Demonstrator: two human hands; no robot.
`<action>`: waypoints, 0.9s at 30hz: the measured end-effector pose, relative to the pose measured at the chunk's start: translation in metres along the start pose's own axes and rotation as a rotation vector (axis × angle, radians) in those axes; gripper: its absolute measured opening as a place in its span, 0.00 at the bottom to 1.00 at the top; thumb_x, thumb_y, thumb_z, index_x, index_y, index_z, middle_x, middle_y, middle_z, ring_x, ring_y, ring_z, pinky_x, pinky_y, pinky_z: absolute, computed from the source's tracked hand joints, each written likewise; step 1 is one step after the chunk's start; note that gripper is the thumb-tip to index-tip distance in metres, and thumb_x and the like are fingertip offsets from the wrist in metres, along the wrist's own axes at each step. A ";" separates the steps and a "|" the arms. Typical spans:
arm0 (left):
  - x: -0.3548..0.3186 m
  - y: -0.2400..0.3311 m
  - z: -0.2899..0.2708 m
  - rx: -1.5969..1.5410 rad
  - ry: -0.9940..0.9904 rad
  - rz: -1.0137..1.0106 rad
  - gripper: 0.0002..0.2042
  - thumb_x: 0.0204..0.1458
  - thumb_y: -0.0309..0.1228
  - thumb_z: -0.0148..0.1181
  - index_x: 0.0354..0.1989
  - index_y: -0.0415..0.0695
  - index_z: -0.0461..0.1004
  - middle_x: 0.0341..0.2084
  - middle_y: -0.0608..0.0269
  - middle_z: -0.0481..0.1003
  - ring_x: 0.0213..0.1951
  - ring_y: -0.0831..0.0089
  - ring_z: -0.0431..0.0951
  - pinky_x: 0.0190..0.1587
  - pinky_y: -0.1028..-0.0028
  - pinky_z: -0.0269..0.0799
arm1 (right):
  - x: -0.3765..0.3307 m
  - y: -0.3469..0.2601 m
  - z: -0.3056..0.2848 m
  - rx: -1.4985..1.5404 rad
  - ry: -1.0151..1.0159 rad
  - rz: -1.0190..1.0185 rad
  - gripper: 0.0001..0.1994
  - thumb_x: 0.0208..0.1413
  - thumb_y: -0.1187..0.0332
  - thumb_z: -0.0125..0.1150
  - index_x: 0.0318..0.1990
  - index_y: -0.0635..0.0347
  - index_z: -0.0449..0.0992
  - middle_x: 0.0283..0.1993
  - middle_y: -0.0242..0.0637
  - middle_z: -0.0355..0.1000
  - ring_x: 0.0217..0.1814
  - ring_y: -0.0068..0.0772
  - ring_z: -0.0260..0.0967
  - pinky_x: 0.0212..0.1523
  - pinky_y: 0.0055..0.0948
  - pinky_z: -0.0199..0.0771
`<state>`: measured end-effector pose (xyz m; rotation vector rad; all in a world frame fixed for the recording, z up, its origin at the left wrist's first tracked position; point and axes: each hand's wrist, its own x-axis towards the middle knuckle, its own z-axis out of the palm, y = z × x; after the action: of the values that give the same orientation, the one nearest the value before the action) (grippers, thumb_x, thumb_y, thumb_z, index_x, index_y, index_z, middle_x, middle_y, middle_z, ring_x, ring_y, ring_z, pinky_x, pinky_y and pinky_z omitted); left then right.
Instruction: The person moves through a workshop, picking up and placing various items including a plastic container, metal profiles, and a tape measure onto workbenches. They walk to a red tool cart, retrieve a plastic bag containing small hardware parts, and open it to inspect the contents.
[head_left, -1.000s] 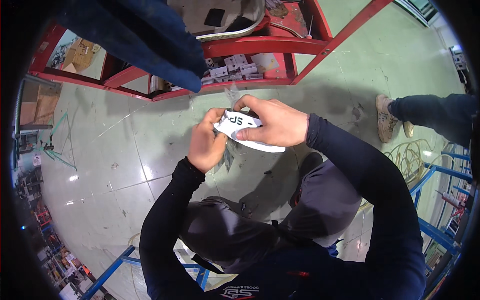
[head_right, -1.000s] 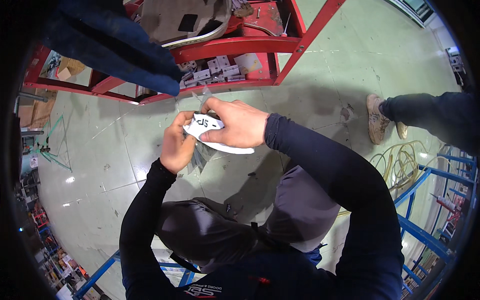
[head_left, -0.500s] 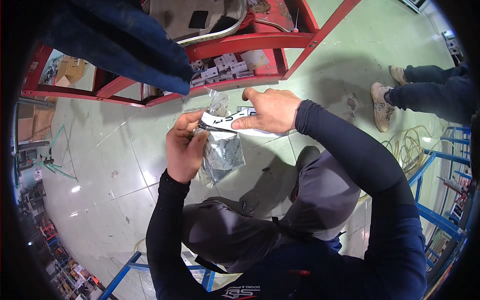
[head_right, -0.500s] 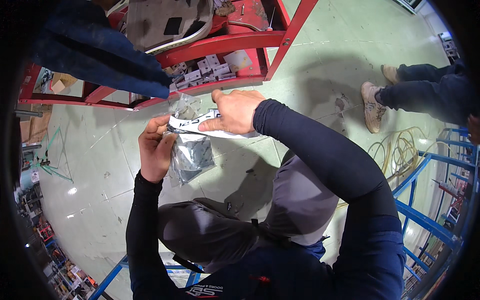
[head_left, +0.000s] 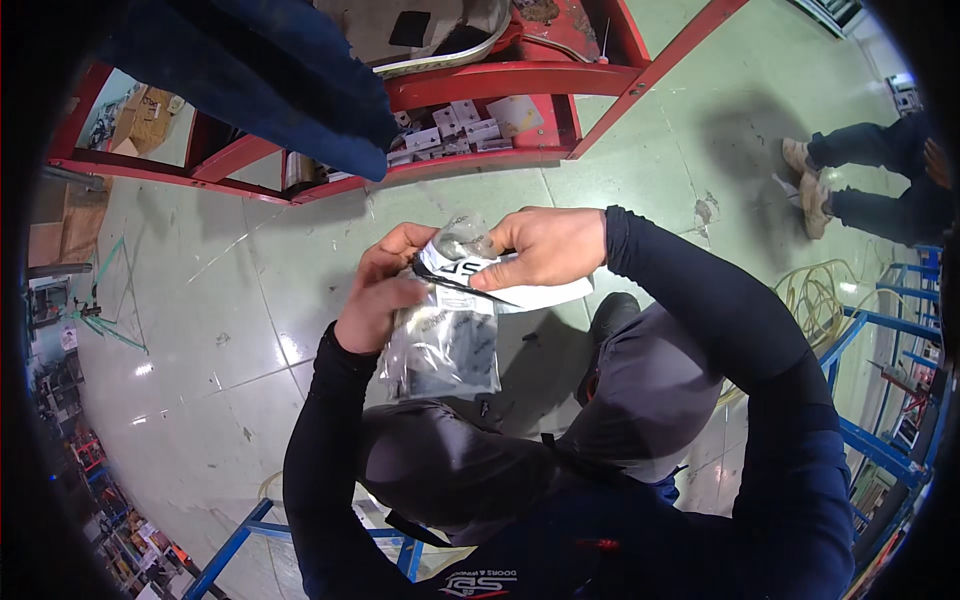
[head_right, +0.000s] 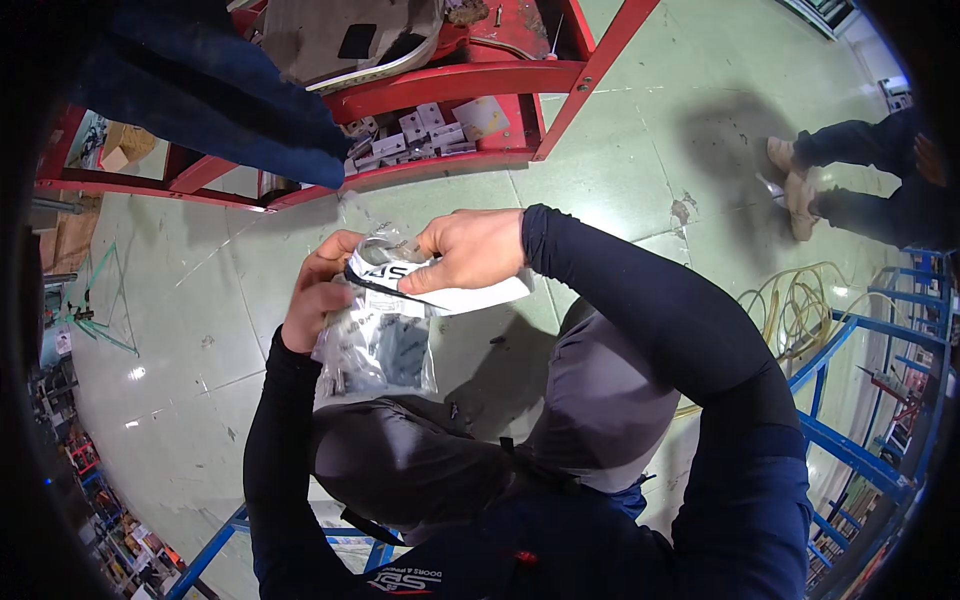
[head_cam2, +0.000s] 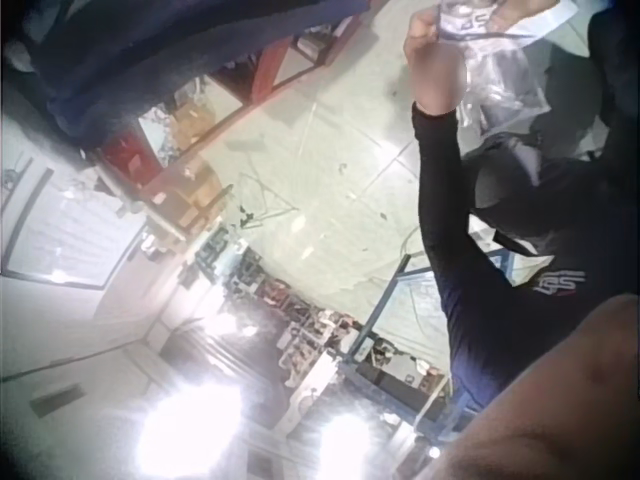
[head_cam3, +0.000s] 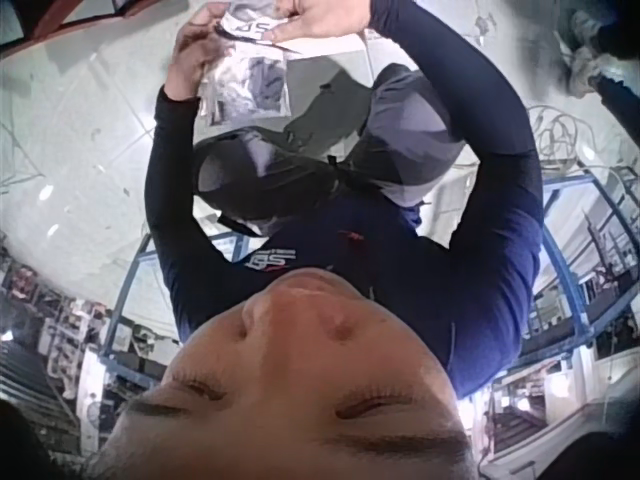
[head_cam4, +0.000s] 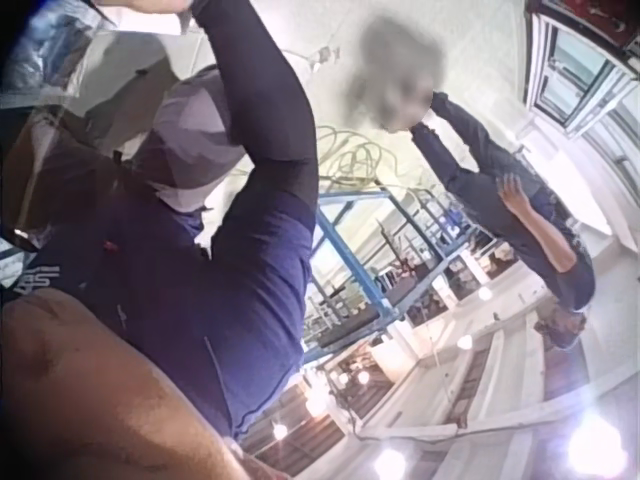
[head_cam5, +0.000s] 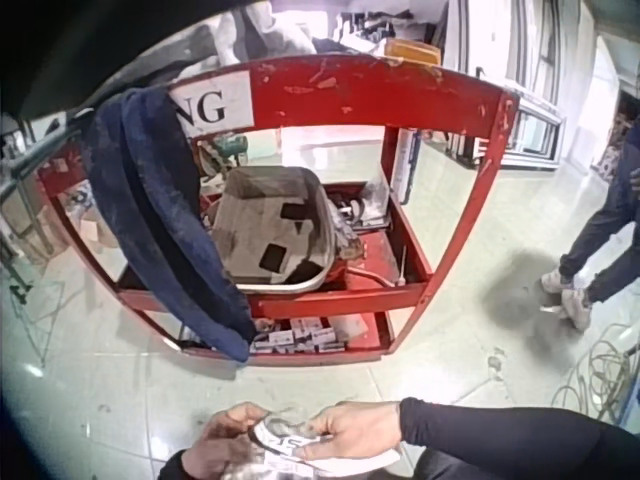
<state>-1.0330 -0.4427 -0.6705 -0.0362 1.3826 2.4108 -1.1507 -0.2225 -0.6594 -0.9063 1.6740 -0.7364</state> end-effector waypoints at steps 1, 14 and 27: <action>0.000 0.001 -0.001 -0.025 -0.008 0.009 0.22 0.48 0.23 0.56 0.54 0.34 0.65 0.41 0.57 0.77 0.41 0.73 0.77 0.47 0.76 0.71 | -0.001 -0.010 -0.001 -0.105 0.020 0.045 0.25 0.59 0.42 0.55 0.46 0.54 0.79 0.33 0.41 0.77 0.41 0.41 0.75 0.43 0.36 0.72; -0.007 0.006 -0.008 0.438 0.087 -0.143 0.09 0.61 0.29 0.59 0.43 0.36 0.77 0.32 0.72 0.78 0.34 0.86 0.73 0.38 0.80 0.70 | -0.017 -0.014 0.001 -0.417 0.258 -0.018 0.28 0.54 0.43 0.61 0.53 0.54 0.69 0.38 0.48 0.77 0.43 0.55 0.75 0.42 0.48 0.73; -0.019 -0.005 -0.013 0.060 0.065 -0.087 0.16 0.56 0.31 0.64 0.51 0.41 0.74 0.43 0.66 0.79 0.45 0.78 0.76 0.50 0.74 0.70 | -0.011 -0.007 -0.002 -0.032 0.141 -0.357 0.25 0.55 0.49 0.65 0.51 0.59 0.77 0.40 0.45 0.79 0.44 0.48 0.77 0.44 0.38 0.74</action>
<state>-1.0157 -0.4572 -0.6774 -0.1572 1.4508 2.3148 -1.1495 -0.2165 -0.6479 -1.2183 1.6686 -1.0354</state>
